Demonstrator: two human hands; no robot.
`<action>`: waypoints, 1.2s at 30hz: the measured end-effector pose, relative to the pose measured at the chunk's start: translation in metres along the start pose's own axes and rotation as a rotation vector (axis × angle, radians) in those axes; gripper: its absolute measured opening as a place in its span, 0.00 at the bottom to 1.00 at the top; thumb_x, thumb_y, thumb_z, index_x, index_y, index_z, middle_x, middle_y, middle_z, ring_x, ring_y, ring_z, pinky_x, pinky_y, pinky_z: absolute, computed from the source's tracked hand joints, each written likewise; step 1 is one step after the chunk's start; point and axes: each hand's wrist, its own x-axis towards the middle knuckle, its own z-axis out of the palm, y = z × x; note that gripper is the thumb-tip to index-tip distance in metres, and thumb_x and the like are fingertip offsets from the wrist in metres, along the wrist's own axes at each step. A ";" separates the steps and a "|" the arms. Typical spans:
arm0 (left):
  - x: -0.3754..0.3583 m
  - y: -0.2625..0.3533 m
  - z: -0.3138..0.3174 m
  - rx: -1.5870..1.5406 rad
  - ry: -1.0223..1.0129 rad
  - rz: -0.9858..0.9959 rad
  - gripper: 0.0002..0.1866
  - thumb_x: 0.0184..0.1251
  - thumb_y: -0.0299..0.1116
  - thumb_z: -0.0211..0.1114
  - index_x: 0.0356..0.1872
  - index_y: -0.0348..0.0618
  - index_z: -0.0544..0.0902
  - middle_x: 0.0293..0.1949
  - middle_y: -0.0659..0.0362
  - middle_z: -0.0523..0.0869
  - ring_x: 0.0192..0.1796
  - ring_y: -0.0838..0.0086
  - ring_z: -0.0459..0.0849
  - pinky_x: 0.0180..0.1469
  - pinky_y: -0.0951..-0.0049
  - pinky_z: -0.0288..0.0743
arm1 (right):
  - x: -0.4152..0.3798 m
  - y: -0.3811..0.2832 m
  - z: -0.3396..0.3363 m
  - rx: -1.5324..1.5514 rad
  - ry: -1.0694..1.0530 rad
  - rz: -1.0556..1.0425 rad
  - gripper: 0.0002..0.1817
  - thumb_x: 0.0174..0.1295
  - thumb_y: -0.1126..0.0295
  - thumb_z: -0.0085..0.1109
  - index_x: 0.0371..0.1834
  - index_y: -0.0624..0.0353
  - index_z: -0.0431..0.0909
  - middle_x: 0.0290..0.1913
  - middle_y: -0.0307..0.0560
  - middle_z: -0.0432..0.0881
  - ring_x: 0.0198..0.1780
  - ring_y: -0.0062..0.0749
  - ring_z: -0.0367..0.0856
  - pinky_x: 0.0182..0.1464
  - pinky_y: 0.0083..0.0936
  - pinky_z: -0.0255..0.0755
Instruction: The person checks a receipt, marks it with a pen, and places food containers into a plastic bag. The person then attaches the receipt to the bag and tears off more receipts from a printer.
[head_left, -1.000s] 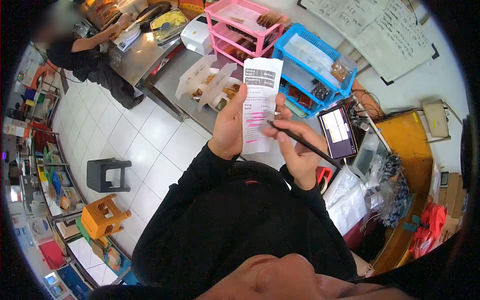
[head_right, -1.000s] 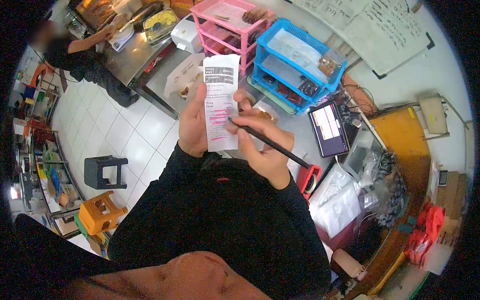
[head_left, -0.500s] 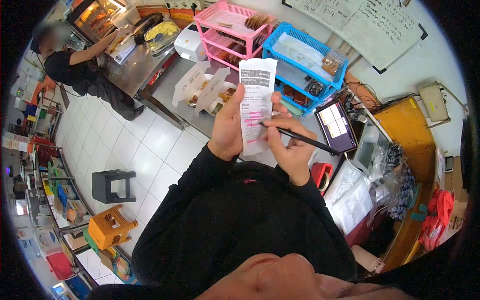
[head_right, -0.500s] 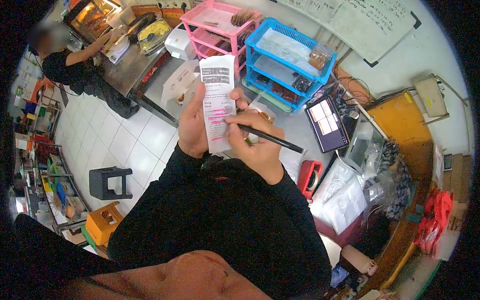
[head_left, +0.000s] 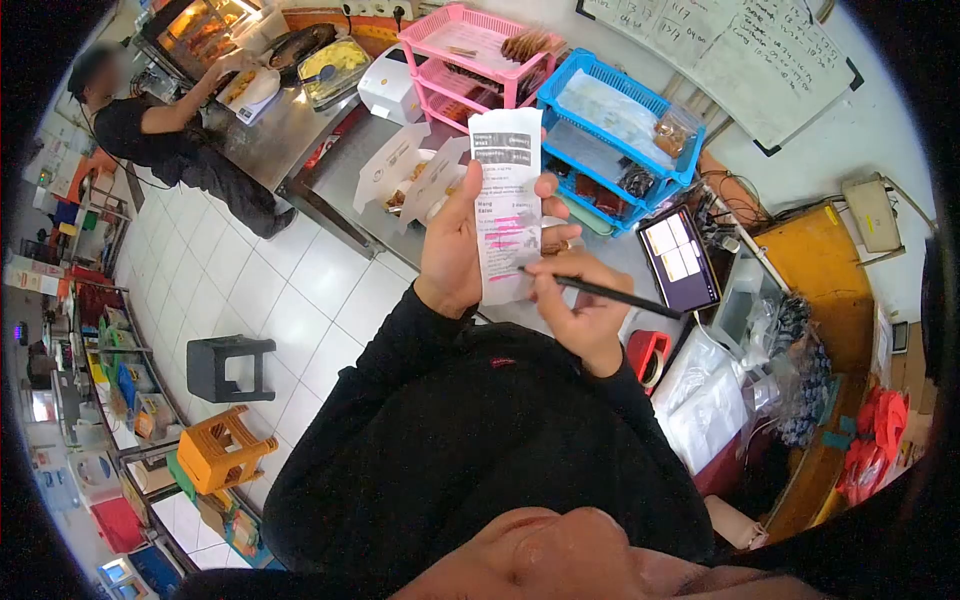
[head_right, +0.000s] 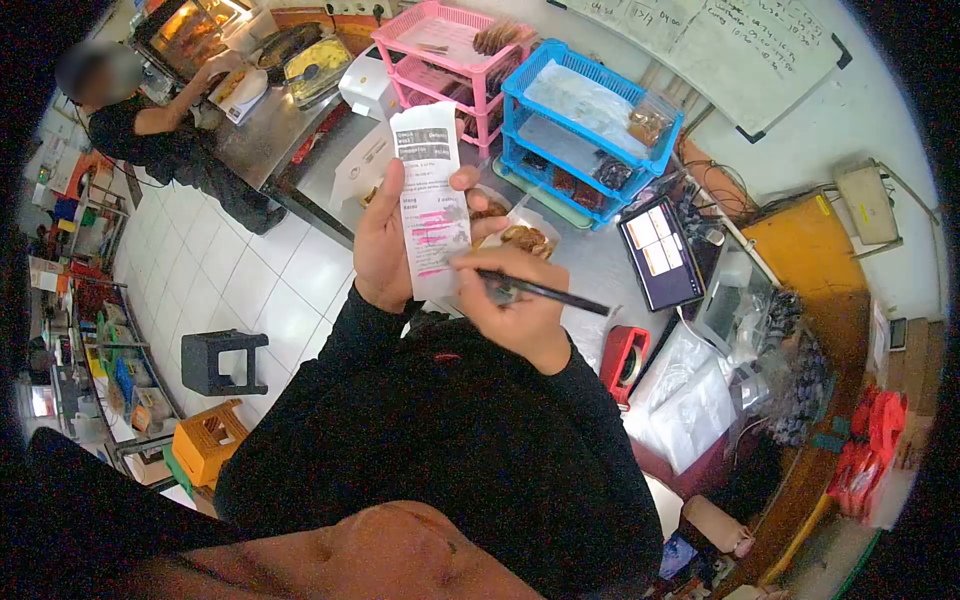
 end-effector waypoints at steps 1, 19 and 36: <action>0.000 0.001 -0.001 -0.001 0.002 0.002 0.29 0.73 0.51 0.37 0.66 0.42 0.54 0.42 0.54 0.69 0.48 0.61 0.74 0.57 0.51 0.70 | 0.001 -0.004 0.001 -0.078 -0.071 -0.069 0.04 0.53 0.81 0.57 0.31 0.69 0.80 0.27 0.47 0.81 0.27 0.23 0.80 0.30 0.17 0.72; 0.004 0.001 -0.005 0.052 0.011 -0.001 0.29 0.72 0.50 0.39 0.67 0.43 0.53 0.41 0.54 0.70 0.48 0.61 0.73 0.54 0.53 0.73 | -0.006 -0.004 0.004 -0.144 -0.137 -0.020 0.05 0.48 0.76 0.62 0.30 0.58 0.82 0.28 0.44 0.83 0.26 0.30 0.81 0.31 0.21 0.73; 0.005 -0.014 -0.013 0.280 0.049 -0.077 0.31 0.73 0.54 0.33 0.65 0.40 0.58 0.44 0.55 0.76 0.50 0.68 0.75 0.47 0.71 0.71 | 0.013 -0.003 -0.003 -0.063 0.032 0.031 0.05 0.56 0.81 0.56 0.35 0.68 0.79 0.29 0.47 0.82 0.30 0.23 0.81 0.32 0.17 0.72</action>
